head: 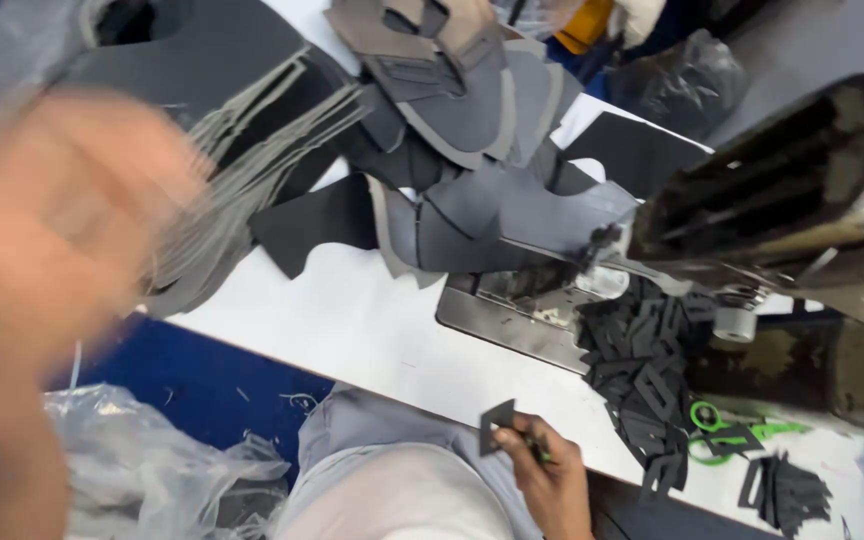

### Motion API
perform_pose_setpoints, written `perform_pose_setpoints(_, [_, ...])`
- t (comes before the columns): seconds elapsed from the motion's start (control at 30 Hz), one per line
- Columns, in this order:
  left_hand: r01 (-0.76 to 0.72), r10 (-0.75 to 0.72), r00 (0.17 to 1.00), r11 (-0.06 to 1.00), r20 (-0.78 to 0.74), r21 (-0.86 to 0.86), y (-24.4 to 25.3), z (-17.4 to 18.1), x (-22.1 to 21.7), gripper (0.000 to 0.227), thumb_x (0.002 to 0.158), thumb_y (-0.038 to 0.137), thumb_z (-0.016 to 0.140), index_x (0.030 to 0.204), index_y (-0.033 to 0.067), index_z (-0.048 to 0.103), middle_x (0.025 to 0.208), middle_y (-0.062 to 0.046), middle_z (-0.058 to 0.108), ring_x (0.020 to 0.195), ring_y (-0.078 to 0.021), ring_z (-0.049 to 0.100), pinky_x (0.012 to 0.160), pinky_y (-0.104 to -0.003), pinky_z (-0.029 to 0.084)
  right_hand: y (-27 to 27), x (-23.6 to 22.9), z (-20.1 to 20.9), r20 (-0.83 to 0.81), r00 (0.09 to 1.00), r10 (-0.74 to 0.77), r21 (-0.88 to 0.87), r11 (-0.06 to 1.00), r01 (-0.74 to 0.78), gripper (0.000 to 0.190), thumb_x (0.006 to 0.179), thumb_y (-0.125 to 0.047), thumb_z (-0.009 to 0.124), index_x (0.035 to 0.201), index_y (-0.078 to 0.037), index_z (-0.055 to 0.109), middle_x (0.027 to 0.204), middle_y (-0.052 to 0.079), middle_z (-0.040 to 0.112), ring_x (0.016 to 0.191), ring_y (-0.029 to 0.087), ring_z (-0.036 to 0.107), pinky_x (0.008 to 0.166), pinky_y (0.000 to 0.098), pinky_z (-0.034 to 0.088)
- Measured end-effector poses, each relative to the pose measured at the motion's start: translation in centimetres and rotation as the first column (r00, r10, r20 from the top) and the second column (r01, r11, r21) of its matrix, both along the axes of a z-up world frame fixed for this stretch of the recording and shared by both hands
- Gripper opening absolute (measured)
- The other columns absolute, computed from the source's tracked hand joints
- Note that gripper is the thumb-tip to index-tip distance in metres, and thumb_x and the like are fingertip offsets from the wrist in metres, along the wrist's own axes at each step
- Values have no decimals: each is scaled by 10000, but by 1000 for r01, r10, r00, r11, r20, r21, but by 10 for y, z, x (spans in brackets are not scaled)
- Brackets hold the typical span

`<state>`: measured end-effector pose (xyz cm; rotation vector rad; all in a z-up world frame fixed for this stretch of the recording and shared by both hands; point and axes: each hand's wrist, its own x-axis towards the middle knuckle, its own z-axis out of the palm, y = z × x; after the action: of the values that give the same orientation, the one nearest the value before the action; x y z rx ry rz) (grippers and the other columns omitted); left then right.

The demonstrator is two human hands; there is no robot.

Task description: The person uses a sewing machine to stitch black shoe parts together. They guide the material under the needle, align the edges, and use a pair of scissors to trim excess material. The finished pieces are placed on a pile to the left.

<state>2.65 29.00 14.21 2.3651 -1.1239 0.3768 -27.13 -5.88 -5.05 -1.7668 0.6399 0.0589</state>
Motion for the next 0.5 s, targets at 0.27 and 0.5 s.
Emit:
perform_pose_setpoints(0.27, [-461,520,849,817,-94,346,216,-155,229,655,954,449,816,1290,-92,660,1089,-285,725,975,-359,726,894,-434,594,-15,-16,-29,-75,990,-117,112,986,125,209,922,-139,730,1071,-1,783,541,-14,523,457,40,390,418,244,287])
perform_pose_setpoints(0.5, [-525,629,730,767,-267,369,225,-159,230,933,674,367,989,1314,-149,551,1060,-307,692,943,-368,704,897,-421,539,-23,-5,-7,-233,966,115,-106,984,-142,358,836,-114,786,1184,-36,751,652,32,740,505,56,494,467,250,418])
